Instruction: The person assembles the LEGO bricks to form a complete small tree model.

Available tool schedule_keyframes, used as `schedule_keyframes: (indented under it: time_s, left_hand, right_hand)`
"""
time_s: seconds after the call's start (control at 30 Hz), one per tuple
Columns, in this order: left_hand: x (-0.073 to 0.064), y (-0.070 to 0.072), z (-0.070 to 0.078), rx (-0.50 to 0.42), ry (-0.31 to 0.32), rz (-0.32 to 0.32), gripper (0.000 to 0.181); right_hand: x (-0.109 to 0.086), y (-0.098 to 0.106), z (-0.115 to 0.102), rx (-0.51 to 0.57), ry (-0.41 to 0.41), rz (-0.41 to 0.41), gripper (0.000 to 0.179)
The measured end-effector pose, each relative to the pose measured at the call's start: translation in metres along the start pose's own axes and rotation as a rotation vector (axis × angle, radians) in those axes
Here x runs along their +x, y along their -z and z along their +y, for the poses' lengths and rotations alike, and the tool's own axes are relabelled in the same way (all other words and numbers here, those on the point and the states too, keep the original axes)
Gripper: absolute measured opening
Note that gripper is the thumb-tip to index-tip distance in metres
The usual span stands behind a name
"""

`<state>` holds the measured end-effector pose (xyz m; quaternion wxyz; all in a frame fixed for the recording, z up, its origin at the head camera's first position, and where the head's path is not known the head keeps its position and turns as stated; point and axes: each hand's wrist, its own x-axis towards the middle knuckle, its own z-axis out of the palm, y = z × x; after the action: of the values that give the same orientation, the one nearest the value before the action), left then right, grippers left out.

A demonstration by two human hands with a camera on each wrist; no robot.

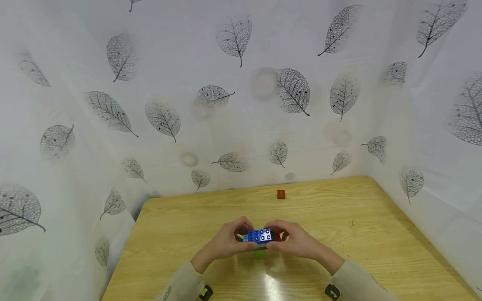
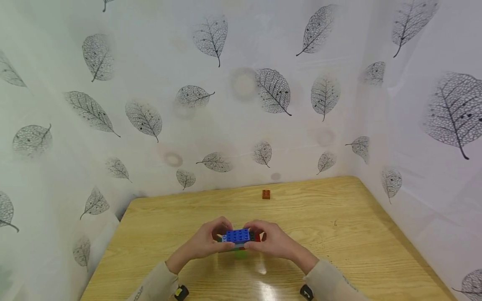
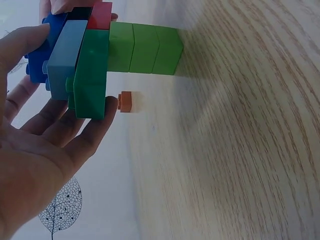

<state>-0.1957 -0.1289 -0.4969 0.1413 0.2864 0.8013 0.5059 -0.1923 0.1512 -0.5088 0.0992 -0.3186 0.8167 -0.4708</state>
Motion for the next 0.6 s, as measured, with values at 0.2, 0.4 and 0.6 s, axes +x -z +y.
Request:
schedule_keyframes:
  time_s: [0.2,0.4,0.6]
  left_hand:
    - [0.0001,0.0000,-0.0028,-0.009,-0.014,0.009,0.027]
    - [-0.0010,-0.0012,-0.0053,-0.031,-0.021,0.013,0.026]
    - [-0.0004,-0.0022,-0.0071,-0.044,-0.028,0.019,0.023]
  right_hand:
    - [-0.0001,0.0000,-0.0027,0.001,0.034,0.005,0.036]
    - [0.0001,0.0012,-0.0010,0.001,0.047,0.005,0.033]
    - [0.0014,0.0010,0.0015,0.000,0.045,0.006,0.031]
